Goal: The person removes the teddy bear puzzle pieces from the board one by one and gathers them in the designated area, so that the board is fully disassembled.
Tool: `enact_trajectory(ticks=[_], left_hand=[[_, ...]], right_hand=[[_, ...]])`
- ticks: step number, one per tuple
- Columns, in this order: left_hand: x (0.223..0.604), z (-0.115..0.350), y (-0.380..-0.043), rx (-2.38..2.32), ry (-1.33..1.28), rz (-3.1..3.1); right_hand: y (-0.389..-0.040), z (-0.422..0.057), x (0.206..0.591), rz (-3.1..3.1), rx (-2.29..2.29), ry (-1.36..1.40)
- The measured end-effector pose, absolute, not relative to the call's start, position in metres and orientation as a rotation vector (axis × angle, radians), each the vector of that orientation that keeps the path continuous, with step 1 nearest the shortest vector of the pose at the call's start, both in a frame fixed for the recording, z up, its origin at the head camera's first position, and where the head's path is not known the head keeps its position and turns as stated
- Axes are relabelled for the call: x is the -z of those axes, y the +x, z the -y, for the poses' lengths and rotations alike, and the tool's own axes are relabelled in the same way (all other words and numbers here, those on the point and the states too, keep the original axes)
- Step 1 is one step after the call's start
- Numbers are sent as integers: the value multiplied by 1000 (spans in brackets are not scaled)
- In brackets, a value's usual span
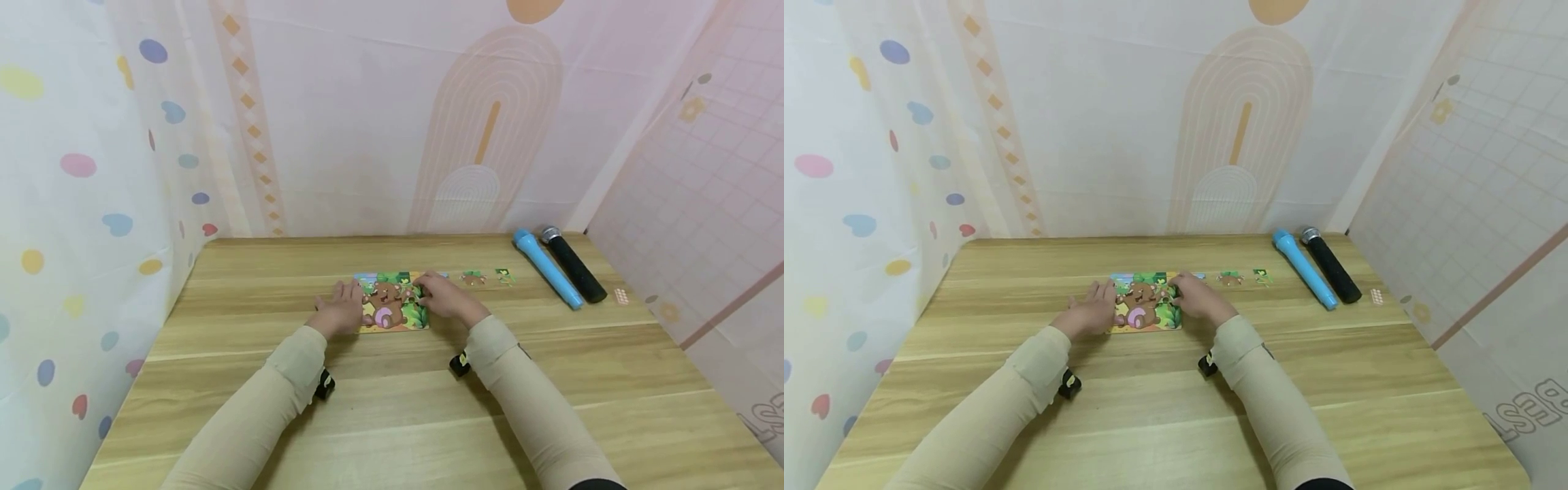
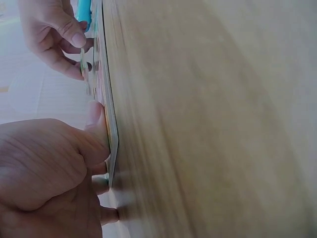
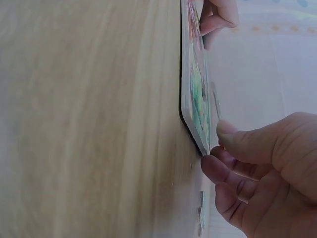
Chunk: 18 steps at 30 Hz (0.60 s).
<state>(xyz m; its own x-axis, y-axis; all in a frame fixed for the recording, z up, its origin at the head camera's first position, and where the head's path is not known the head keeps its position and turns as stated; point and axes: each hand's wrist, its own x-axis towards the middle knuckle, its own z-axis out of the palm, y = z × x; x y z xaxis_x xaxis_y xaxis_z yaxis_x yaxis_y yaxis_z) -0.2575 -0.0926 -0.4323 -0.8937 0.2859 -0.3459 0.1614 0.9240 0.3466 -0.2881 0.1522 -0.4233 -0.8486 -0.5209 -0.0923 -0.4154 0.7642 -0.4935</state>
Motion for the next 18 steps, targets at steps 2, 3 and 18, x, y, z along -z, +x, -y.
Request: enact_trajectory(ticks=[2, 3, 18], left_hand=[[430, 92, -255, -448, 318, -2689], [430, 92, -256, -448, 309, -2684], [435, 92, -259, -450, 299, -2670]], right_hand=[[-288, -154, 423, -2746, 708, -739], [-289, -156, 423, -2750, 717, -739], [-293, -187, 421, -2771, 788, -675]])
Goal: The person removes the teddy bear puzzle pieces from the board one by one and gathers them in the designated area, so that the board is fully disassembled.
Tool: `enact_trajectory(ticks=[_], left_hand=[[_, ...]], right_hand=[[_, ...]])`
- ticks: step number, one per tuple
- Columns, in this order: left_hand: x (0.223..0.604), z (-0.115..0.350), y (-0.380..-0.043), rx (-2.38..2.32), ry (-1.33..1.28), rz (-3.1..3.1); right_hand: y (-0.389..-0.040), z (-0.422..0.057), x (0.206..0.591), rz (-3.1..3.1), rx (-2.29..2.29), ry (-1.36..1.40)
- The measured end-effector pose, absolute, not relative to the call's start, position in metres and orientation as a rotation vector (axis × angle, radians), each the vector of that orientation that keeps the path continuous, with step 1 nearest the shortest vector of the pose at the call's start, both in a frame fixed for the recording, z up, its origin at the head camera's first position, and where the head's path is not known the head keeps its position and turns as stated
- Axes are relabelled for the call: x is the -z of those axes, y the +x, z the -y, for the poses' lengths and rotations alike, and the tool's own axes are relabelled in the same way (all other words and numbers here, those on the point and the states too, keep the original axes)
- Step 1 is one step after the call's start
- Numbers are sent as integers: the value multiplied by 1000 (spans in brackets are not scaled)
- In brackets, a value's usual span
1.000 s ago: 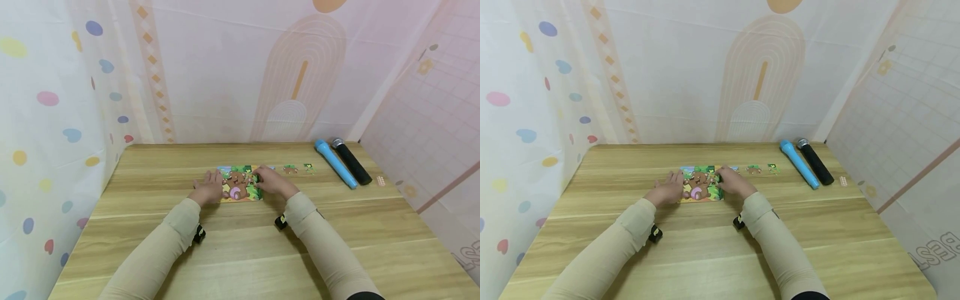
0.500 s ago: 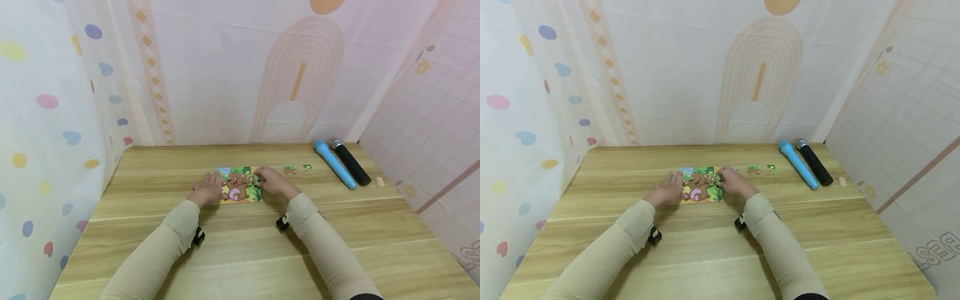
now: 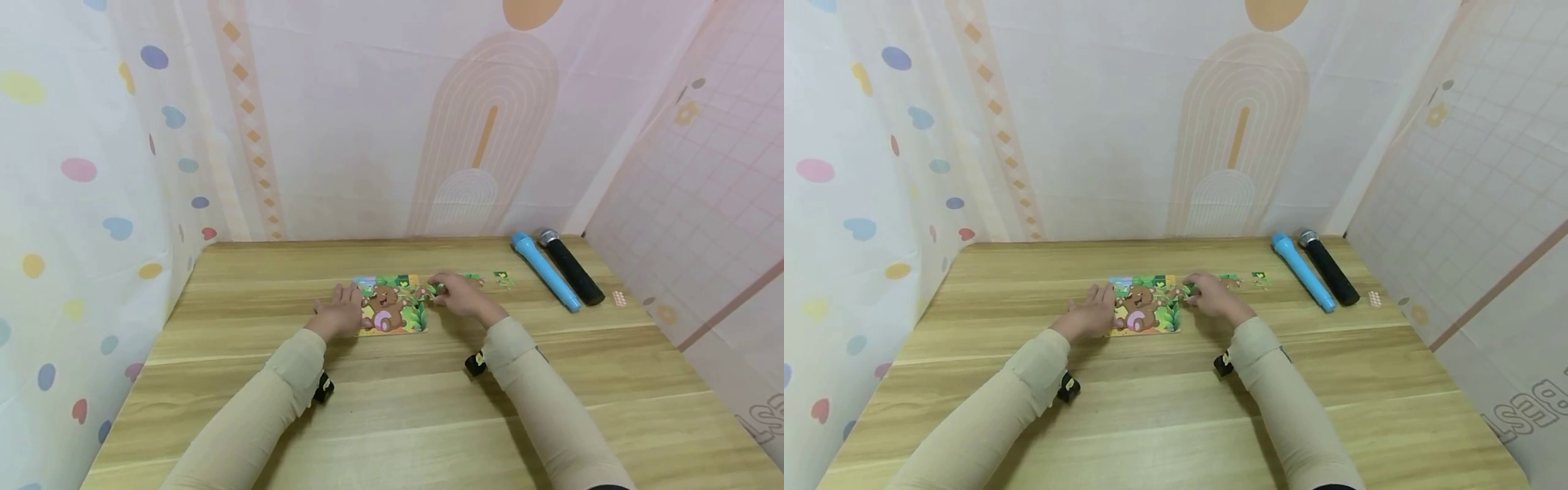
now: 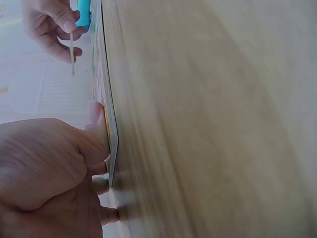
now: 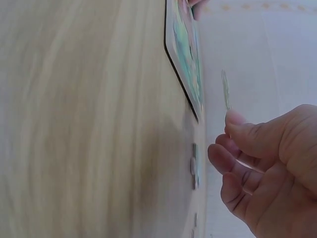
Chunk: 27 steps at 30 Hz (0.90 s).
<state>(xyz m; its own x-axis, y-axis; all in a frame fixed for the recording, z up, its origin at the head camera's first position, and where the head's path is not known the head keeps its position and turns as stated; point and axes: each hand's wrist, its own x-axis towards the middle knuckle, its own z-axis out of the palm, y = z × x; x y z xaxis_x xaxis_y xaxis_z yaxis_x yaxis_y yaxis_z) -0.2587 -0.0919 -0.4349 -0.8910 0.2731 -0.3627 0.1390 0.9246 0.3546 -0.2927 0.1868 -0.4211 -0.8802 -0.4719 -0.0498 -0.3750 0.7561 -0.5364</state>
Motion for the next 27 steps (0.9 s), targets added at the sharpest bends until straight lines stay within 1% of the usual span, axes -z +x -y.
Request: enact_trajectory(ticks=[4, 9, 27], left_hand=[[430, 92, -254, -454, 313, -2679], [429, 93, -254, -432, 322, -2683], [449, 94, -267, -429, 309, -2684]], right_hand=[[-292, -195, 419, -2773, 823, -641], [-292, -207, 417, -2761, 880, -662], [-290, -251, 416, -2824, 945, -664]])
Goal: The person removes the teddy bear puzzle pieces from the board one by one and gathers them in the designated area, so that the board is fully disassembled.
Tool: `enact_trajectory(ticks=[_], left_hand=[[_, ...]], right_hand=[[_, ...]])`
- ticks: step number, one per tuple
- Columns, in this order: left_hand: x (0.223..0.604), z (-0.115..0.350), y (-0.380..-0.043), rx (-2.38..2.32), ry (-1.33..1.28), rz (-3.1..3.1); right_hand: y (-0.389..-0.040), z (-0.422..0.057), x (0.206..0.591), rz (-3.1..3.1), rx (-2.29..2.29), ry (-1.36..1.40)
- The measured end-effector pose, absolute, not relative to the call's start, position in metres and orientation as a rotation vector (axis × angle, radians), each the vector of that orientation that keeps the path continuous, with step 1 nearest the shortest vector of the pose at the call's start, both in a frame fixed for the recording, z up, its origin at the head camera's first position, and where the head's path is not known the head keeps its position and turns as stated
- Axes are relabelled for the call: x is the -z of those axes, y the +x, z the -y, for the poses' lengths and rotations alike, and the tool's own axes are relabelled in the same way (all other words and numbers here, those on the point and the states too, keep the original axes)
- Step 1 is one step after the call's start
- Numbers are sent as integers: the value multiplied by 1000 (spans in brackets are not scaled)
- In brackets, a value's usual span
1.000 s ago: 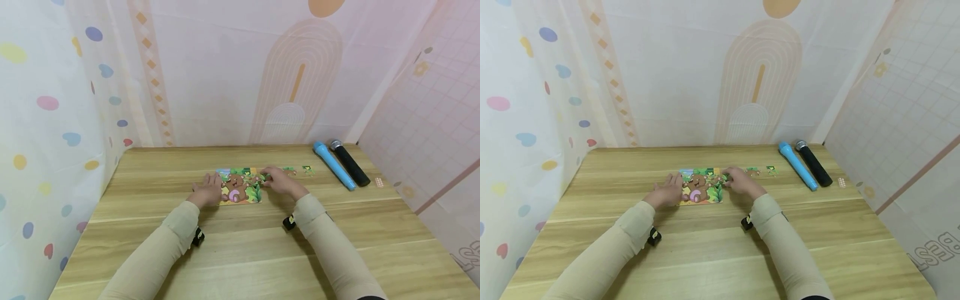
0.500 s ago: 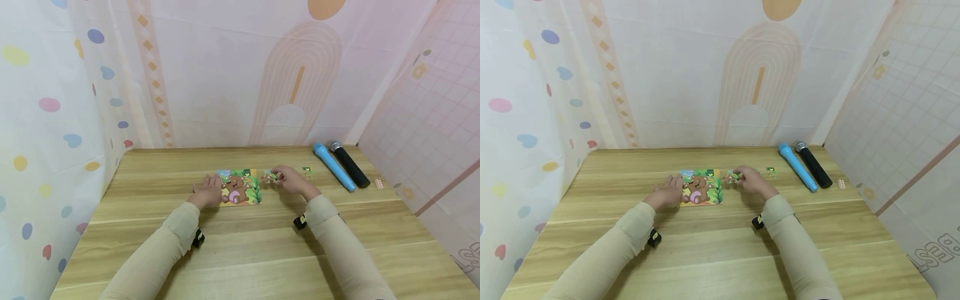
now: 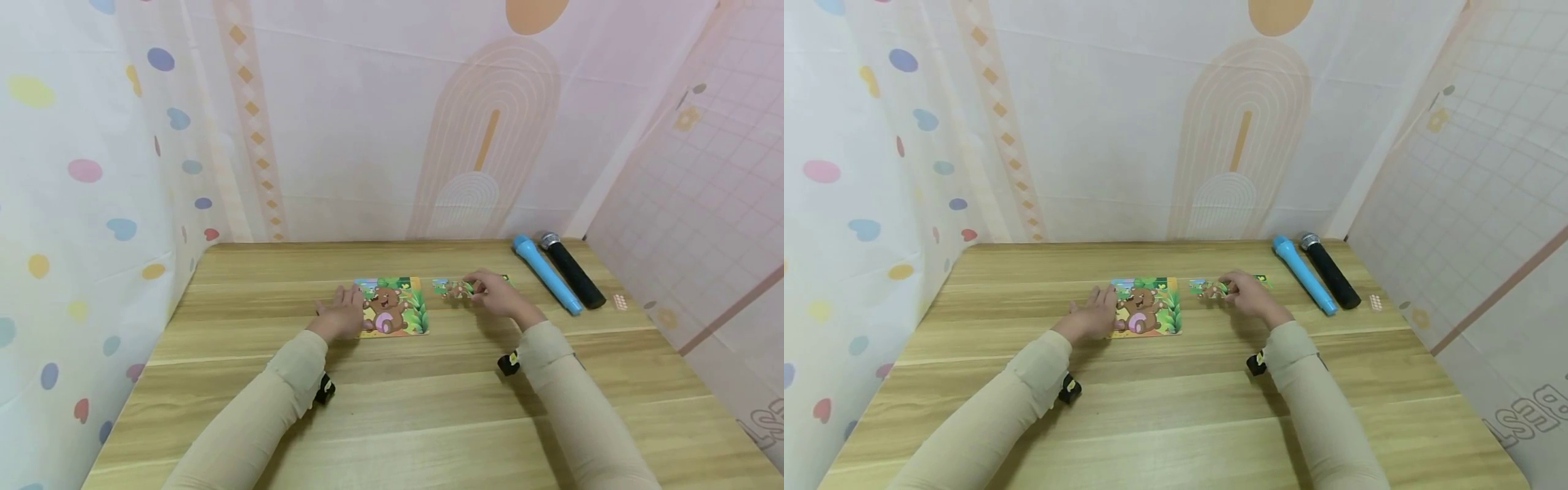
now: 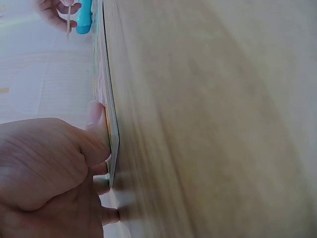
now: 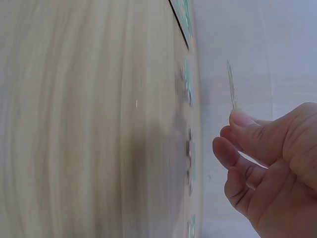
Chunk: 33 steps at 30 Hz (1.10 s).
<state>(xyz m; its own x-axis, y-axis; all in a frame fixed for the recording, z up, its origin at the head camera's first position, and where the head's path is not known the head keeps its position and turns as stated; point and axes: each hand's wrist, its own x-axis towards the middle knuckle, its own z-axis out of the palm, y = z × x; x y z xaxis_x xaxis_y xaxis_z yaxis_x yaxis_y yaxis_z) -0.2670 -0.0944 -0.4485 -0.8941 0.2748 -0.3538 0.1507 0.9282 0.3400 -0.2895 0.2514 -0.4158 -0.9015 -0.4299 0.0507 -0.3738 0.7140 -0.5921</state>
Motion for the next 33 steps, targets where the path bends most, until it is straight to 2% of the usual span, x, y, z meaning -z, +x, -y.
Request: enact_trajectory(ticks=[33], left_hand=[[438, 94, -256, -430, 328, -2711]], right_hand=[[-279, -333, 417, -2901, 815, -561]])
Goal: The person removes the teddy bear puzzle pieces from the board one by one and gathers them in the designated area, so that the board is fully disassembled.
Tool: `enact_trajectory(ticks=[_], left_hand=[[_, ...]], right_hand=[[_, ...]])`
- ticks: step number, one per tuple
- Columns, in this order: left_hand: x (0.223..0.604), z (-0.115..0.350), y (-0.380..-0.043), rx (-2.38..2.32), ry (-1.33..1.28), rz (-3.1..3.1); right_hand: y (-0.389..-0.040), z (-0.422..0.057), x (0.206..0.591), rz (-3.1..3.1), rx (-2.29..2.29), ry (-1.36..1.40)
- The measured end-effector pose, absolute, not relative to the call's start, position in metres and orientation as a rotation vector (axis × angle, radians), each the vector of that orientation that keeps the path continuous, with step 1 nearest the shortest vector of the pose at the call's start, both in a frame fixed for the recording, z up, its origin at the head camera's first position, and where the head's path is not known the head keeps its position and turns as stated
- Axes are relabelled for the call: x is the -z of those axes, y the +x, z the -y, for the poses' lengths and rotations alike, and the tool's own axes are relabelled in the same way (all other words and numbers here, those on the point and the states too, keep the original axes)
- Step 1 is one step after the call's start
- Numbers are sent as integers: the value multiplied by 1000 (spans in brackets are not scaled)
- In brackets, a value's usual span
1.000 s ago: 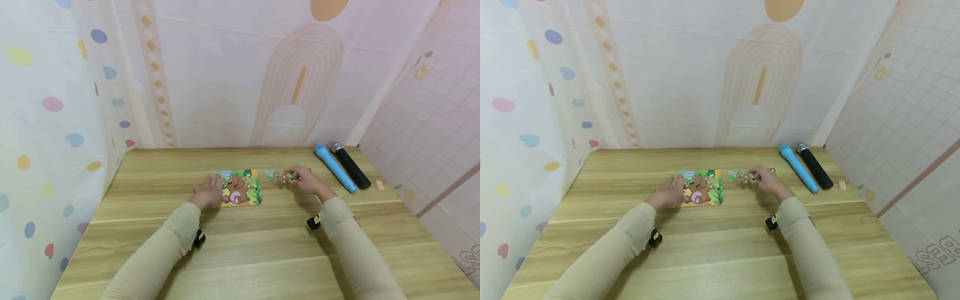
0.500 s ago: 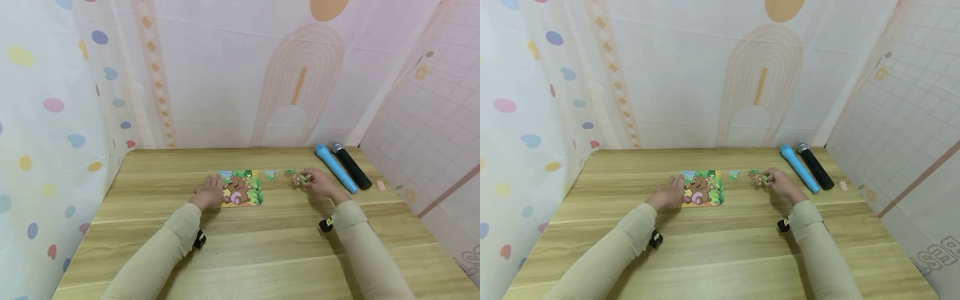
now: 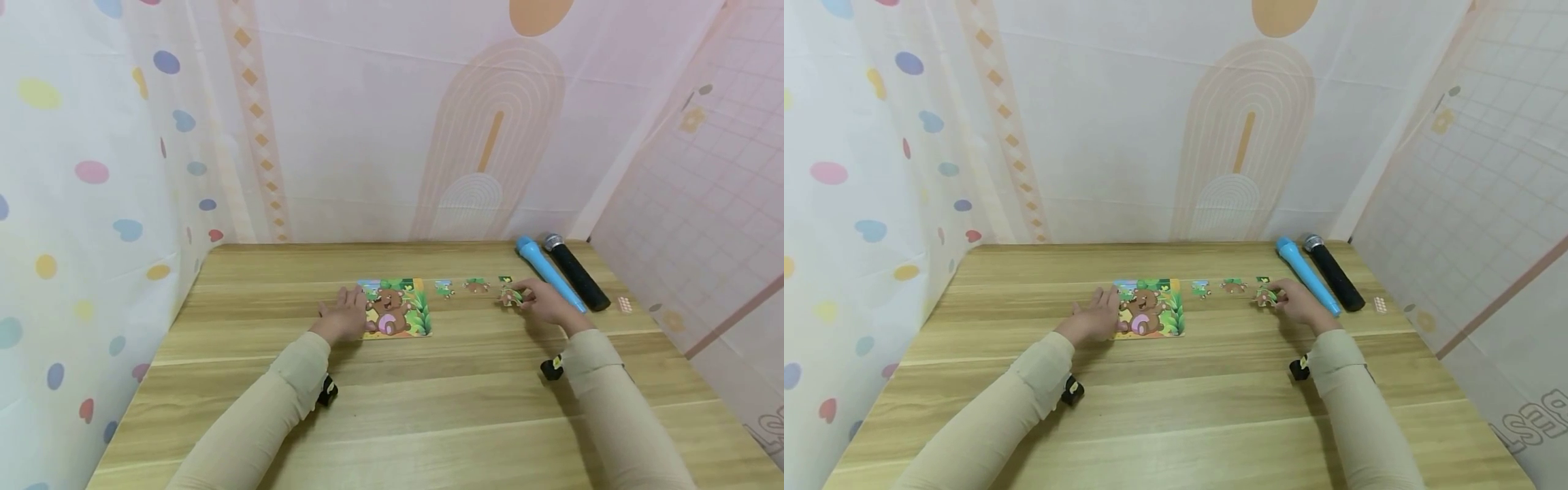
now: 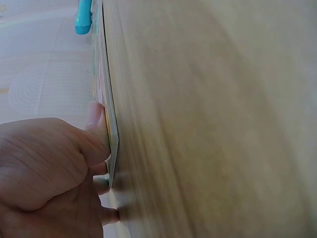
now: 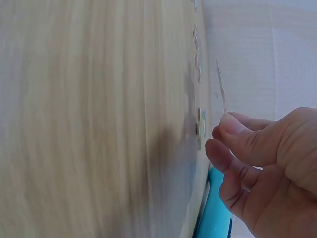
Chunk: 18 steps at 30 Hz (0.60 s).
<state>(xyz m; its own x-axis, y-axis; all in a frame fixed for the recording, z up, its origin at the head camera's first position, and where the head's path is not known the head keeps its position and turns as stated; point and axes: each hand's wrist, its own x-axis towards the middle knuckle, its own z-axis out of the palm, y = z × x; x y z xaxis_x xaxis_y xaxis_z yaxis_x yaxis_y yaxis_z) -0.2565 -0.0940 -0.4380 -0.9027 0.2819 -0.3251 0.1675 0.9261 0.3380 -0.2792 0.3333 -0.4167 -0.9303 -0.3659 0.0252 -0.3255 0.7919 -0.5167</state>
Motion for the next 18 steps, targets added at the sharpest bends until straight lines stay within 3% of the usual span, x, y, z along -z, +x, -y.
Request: enact_trajectory(ticks=[18], left_hand=[[440, 92, -260, -426, 312, -2699]], right_hand=[[-284, -355, 425, -2876, 697, -729]])
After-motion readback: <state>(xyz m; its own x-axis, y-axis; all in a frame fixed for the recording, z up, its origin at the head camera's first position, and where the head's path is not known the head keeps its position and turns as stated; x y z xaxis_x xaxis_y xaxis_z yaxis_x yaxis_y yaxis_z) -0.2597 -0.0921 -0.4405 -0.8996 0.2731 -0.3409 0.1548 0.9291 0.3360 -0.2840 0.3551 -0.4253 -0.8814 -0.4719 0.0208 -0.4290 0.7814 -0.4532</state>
